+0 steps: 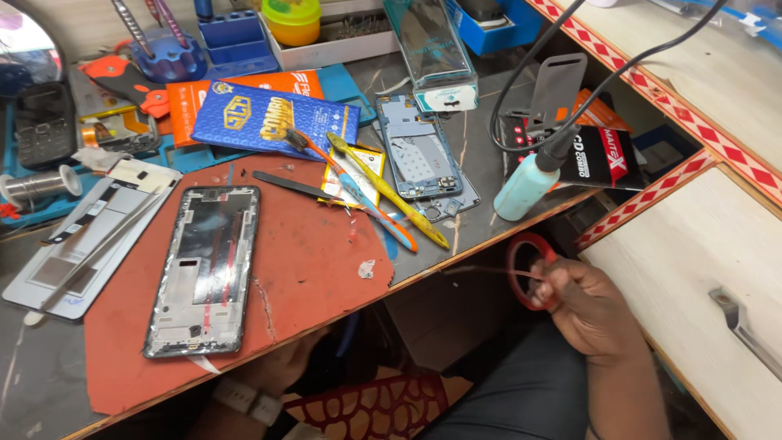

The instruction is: The person applies red adhesive tape to the edges of a disassembled smartphone frame, uses tweezers to adjust internal components, and applies adhesive from a yellow tube along the frame's perimeter.

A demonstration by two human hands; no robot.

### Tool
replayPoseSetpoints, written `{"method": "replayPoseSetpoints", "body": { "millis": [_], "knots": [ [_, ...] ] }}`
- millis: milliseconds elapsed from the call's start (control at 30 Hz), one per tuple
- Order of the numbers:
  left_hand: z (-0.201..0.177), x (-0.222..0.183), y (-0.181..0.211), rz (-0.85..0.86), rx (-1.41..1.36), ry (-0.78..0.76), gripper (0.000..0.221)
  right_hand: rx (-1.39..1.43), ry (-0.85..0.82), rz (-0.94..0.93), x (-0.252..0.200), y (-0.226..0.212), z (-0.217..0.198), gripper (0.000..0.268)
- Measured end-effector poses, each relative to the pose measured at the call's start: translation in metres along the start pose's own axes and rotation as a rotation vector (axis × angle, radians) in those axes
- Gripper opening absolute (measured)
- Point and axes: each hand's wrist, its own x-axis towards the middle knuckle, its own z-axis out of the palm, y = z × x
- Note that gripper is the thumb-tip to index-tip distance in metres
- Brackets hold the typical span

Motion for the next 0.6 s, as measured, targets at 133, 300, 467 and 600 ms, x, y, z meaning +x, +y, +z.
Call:
{"method": "replayPoseSetpoints", "body": {
  "millis": [133,300,467,600],
  "knots": [
    [0.074,0.011,0.002,0.072,-0.058,-0.155,0.024,-0.006,-0.051,0.031,0.001,0.001,0.004,0.028],
    [0.168,0.036,0.008,-0.035,-0.068,0.003,0.028,-0.121,-0.060,0.100,0.001,0.001,0.015,0.033],
    [0.138,0.052,0.052,-0.444,0.012,-0.187,0.031,-0.227,-0.009,0.258,0.001,0.004,0.034,0.030],
    [0.059,0.058,0.098,-0.297,-0.137,-0.206,0.035,-0.126,-0.027,0.449,-0.005,0.016,0.068,0.030]
  ]
}}
